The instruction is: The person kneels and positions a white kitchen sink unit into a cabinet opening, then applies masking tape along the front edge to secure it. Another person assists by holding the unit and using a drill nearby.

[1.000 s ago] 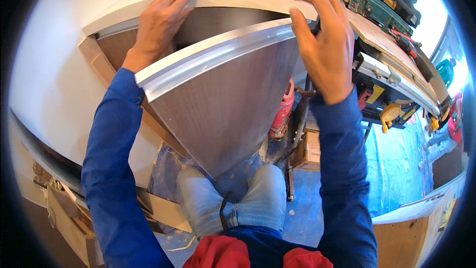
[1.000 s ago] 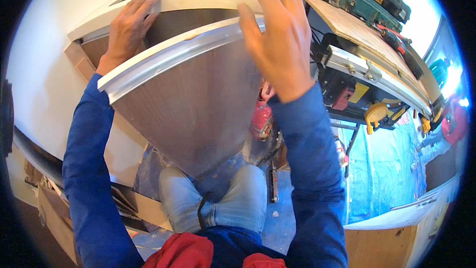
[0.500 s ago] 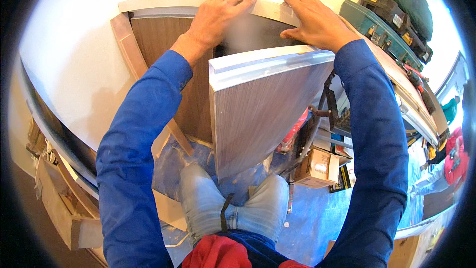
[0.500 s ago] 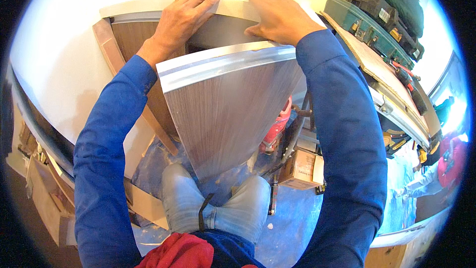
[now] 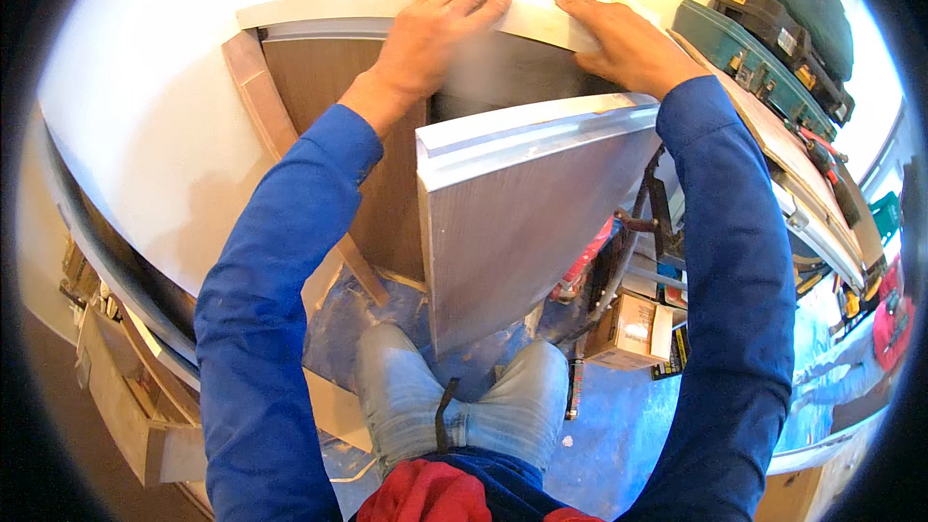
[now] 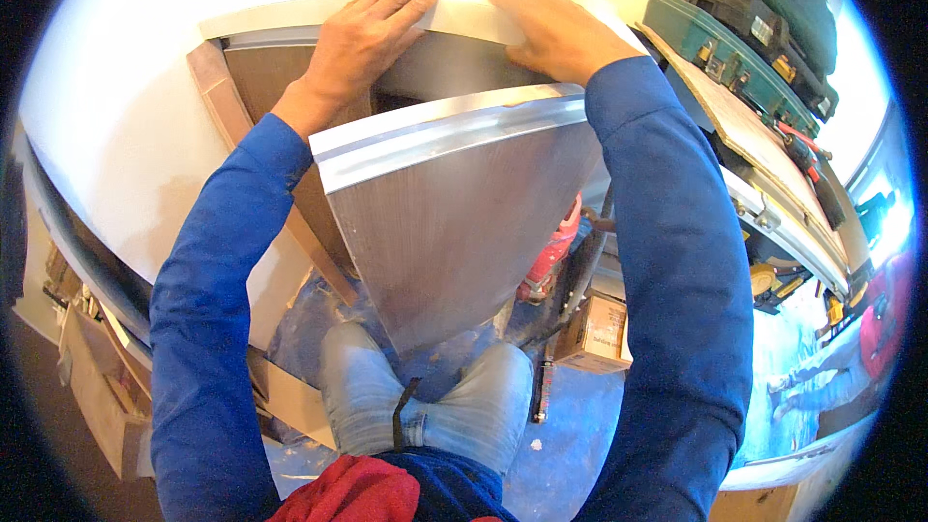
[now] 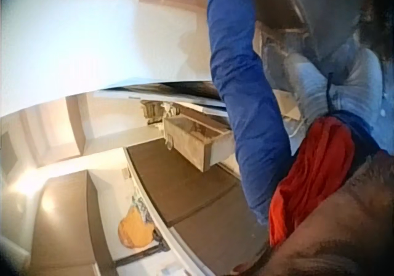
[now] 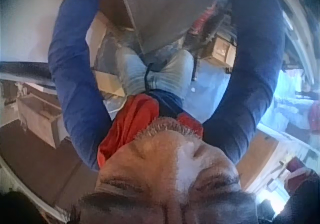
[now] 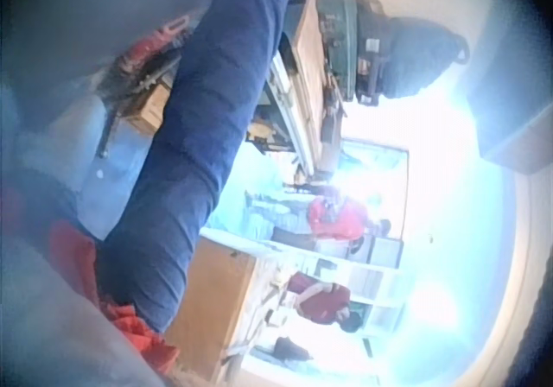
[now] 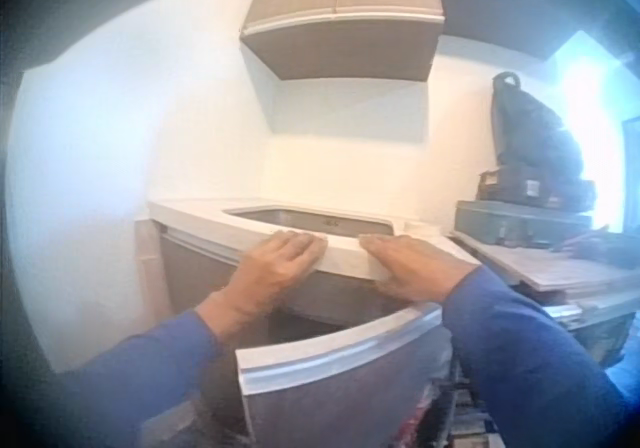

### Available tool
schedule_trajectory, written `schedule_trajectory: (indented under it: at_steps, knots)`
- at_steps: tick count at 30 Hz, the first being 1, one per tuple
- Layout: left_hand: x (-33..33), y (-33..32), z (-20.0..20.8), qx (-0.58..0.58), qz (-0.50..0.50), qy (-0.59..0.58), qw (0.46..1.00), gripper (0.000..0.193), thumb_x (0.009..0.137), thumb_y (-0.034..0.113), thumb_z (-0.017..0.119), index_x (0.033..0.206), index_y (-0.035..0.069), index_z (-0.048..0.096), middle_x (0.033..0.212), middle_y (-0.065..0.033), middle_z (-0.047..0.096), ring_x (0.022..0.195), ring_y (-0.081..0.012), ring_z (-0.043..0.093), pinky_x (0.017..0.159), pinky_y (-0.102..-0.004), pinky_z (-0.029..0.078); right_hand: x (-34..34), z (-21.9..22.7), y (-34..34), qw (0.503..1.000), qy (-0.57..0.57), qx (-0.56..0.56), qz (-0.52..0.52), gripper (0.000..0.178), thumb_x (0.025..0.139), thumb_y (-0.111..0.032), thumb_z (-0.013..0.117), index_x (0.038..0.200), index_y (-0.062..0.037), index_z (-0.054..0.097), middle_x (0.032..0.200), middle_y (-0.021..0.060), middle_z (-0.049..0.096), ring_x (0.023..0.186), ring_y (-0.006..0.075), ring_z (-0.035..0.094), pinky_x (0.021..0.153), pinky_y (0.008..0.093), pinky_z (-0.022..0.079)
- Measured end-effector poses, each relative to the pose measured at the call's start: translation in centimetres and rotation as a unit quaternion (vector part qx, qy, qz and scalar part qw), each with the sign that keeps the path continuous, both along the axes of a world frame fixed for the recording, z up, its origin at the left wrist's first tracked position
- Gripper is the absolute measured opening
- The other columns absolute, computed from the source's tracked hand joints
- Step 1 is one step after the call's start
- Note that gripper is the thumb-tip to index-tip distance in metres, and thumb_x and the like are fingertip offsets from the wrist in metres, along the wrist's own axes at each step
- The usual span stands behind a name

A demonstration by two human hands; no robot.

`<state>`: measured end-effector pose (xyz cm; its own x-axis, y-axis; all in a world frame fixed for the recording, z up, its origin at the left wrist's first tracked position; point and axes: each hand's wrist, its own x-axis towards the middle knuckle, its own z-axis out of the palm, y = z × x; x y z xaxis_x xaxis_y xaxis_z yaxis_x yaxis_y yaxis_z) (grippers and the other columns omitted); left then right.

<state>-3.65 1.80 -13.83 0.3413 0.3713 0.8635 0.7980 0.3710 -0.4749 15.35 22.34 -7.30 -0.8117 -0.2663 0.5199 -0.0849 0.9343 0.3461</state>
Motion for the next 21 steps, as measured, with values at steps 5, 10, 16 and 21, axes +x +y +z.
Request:
schedule_trajectory:
  at_steps: [5, 10, 16, 21]
  knots:
    - [0.3, -0.4, 0.1, 0.001, 0.019, 0.014, 1.0, 0.047, 0.089, 0.02, 0.072, 0.134, 0.014, 0.066, 0.125, -0.0058, 0.071, 0.113, -0.0267, 0.069, 0.095, -0.0365, 0.059, 0.3, 0.2, -0.5, 0.999, -0.012, -0.032, 0.008, 0.067, 0.085, -0.006, 0.075, 0.148, -0.0033, 0.052, 0.134, 0.0279, 0.064, 0.12, 0.0439, 0.063, 0.107, 0.0447, 0.049]
    - [0.6, -0.4, 0.2, 0.021, 0.015, 0.032, 0.999, 0.043, 0.088, 0.022, 0.068, 0.131, 0.014, 0.066, 0.124, -0.007, 0.069, 0.11, -0.0277, 0.069, 0.095, -0.04, 0.057, 0.6, 0.1, 0.0, 1.0, -0.01, -0.007, -0.002, 0.074, 0.085, -0.007, 0.077, 0.153, -0.0076, 0.048, 0.141, 0.0249, 0.06, 0.128, 0.0429, 0.057, 0.111, 0.0463, 0.045]
    - [0.6, -0.3, -0.5, 0.007, -0.032, -0.02, 0.999, 0.037, 0.09, 0.021, 0.062, 0.125, 0.012, 0.067, 0.118, -0.0087, 0.067, 0.11, -0.0254, 0.066, 0.098, -0.0439, 0.053, 1.1, 0.1, -0.4, 0.998, -0.024, -0.051, 0.027, 0.086, 0.075, 0.01, 0.074, 0.154, -0.0074, 0.045, 0.152, 0.0233, 0.052, 0.142, 0.0411, 0.049, 0.119, 0.0443, 0.04]
    - [2.1, -1.8, 1.5, -0.018, -0.09, -0.14, 0.986, 0.046, 0.083, 0.024, 0.075, 0.126, 0.01, 0.068, 0.123, -0.0087, 0.067, 0.108, -0.0254, 0.065, 0.096, -0.041, 0.055, 1.3, 0.8, -3.0, 0.99, -0.058, -0.11, -0.07, 0.101, 0.071, 0.016, 0.072, 0.162, -0.0116, 0.036, 0.161, 0.0178, 0.044, 0.148, 0.0371, 0.043, 0.123, 0.0433, 0.038]
